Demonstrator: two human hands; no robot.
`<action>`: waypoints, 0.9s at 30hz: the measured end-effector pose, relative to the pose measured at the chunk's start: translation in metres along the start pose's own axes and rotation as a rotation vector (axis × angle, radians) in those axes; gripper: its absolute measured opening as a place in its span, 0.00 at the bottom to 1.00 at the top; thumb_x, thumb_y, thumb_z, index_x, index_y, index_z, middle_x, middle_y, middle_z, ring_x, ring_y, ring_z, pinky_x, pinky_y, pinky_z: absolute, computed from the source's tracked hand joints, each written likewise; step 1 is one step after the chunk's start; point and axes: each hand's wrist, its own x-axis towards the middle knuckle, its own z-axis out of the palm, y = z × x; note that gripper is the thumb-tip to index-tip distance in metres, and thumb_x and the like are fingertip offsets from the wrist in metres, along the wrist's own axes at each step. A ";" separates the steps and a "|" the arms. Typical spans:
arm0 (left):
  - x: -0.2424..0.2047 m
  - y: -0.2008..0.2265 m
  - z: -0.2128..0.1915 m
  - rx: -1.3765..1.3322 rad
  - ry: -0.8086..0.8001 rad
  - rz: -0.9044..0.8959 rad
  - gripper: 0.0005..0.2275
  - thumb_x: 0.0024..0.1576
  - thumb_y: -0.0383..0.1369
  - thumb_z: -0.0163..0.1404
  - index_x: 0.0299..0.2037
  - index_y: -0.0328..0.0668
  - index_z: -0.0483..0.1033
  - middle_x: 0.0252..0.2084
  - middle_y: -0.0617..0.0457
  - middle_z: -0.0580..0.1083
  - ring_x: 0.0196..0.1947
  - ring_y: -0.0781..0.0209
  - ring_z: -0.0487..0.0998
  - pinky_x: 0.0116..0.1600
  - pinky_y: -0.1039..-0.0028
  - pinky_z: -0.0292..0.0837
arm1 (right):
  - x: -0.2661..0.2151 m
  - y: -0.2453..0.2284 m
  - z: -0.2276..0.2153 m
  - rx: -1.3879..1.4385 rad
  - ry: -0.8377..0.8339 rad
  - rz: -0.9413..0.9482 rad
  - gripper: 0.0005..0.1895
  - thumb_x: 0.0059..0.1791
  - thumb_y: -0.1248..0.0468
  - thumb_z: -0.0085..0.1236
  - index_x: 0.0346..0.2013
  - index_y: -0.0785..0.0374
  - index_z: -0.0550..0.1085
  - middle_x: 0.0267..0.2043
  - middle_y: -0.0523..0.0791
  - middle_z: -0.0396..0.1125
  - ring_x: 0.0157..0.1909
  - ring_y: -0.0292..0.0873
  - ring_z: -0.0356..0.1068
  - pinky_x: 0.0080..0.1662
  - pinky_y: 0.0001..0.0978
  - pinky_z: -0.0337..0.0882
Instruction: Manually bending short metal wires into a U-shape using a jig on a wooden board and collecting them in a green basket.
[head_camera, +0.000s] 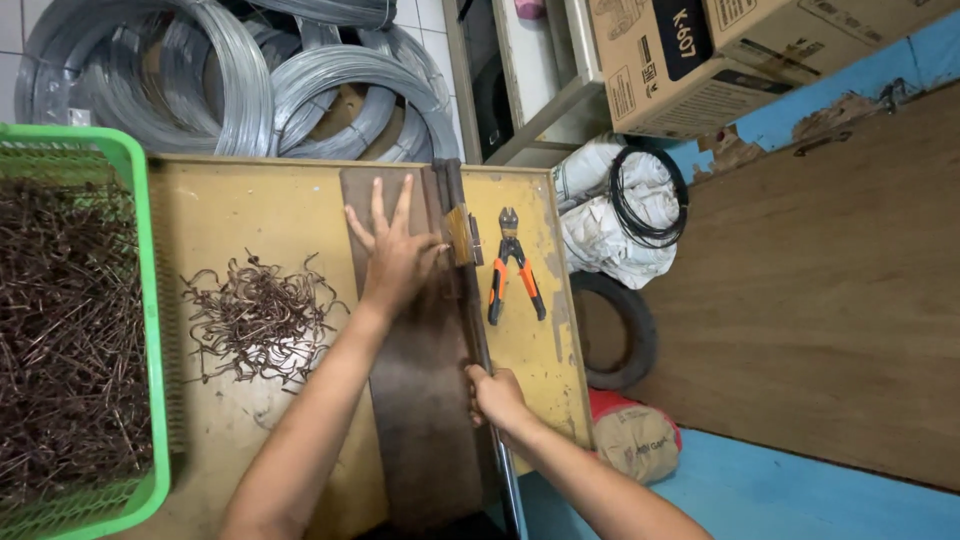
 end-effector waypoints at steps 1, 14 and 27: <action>0.000 -0.001 0.002 0.001 0.000 -0.002 0.04 0.52 0.39 0.64 0.33 0.55 0.85 0.79 0.47 0.51 0.77 0.27 0.38 0.64 0.20 0.24 | 0.003 0.003 0.000 -0.001 -0.002 0.000 0.19 0.50 0.57 0.54 0.19 0.66 0.69 0.09 0.47 0.53 0.08 0.43 0.59 0.16 0.34 0.61; -0.001 -0.008 0.014 -0.018 0.059 0.063 0.04 0.51 0.38 0.65 0.31 0.54 0.83 0.79 0.48 0.52 0.77 0.28 0.41 0.64 0.20 0.26 | 0.007 0.010 0.002 -0.055 0.065 -0.036 0.17 0.48 0.58 0.55 0.19 0.68 0.72 0.10 0.50 0.57 0.08 0.47 0.63 0.17 0.40 0.66; -0.011 0.001 0.019 0.052 0.133 0.117 0.06 0.48 0.36 0.66 0.29 0.56 0.81 0.76 0.52 0.58 0.76 0.34 0.49 0.65 0.22 0.37 | 0.043 0.044 0.000 -0.277 0.222 -0.250 0.21 0.47 0.53 0.61 0.20 0.70 0.78 0.19 0.56 0.67 0.26 0.54 0.70 0.32 0.48 0.69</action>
